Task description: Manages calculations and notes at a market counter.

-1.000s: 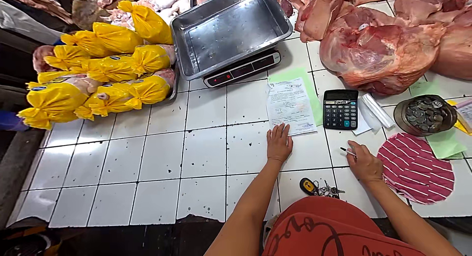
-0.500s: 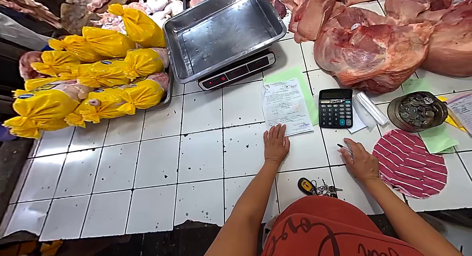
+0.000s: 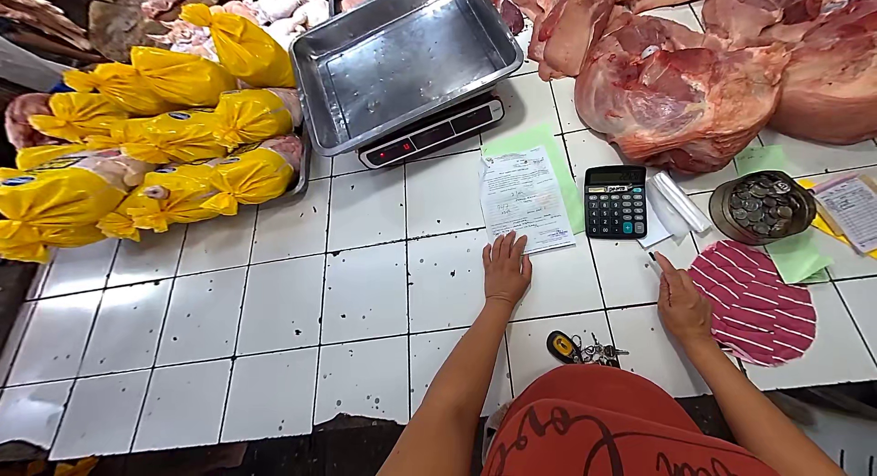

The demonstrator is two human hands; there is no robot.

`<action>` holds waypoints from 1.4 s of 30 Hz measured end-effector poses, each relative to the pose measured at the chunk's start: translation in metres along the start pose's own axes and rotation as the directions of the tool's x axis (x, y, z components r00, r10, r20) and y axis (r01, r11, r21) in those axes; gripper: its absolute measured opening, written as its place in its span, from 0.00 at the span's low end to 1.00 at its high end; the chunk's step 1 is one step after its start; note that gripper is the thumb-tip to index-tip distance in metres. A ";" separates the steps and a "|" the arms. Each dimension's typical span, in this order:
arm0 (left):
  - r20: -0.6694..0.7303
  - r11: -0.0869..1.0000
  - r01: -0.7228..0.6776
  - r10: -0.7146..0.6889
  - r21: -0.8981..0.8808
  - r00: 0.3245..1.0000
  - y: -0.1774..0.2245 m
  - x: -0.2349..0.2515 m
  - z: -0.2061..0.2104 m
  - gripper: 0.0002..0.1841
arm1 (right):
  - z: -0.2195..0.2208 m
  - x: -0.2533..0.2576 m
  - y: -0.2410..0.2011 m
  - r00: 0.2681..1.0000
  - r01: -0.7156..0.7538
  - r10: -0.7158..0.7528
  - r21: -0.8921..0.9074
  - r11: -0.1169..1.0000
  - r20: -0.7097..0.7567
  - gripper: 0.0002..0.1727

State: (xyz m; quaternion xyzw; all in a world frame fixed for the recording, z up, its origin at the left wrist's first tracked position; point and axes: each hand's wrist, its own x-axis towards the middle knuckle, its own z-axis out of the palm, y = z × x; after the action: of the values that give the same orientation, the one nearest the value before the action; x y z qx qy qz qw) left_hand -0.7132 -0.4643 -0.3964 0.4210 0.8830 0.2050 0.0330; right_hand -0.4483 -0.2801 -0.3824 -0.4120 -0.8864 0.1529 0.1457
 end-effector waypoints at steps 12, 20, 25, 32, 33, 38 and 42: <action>-0.037 1.000 -0.006 0.006 0.006 0.999 -0.001 -0.001 0.003 0.22 | 0.006 -0.004 -0.001 0.996 0.084 -0.086 -0.064 0.994 -0.027 0.28; -0.036 1.000 -0.005 0.005 -0.013 0.999 -0.005 0.004 0.002 0.22 | 0.007 -0.001 0.000 0.998 0.067 -0.068 -0.077 0.995 -0.002 0.27; -0.032 0.999 0.027 -0.028 -0.021 0.999 -0.003 0.005 0.001 0.21 | 0.010 -0.001 0.003 0.996 0.090 -0.092 -0.067 0.994 -0.022 0.25; -0.039 0.999 0.037 -0.038 -0.032 0.998 -0.003 0.004 0.004 0.20 | 0.011 -0.001 0.005 0.993 0.098 -0.103 -0.068 0.993 -0.061 0.23; -0.043 0.999 0.036 -0.037 -0.028 0.998 -0.004 0.004 0.005 0.20 | 0.011 -0.002 0.005 0.993 0.097 -0.101 -0.065 0.993 -0.060 0.22; -0.066 0.999 0.033 -0.034 -0.018 0.997 -0.006 0.005 0.008 0.20 | 0.013 -0.001 0.007 0.993 0.097 -0.101 -0.058 0.994 -0.063 0.22; -0.072 1.000 0.026 -0.027 -0.013 0.997 -0.007 0.004 0.011 0.20 | 0.014 -0.001 0.009 0.992 0.098 -0.102 -0.045 0.994 -0.077 0.22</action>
State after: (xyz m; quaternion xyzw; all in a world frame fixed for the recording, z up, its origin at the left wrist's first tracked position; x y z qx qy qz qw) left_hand -0.7190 -0.4614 -0.4087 0.4016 0.8877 0.2250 0.0063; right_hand -0.4467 -0.2779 -0.3991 -0.3756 -0.9025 0.1106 0.1795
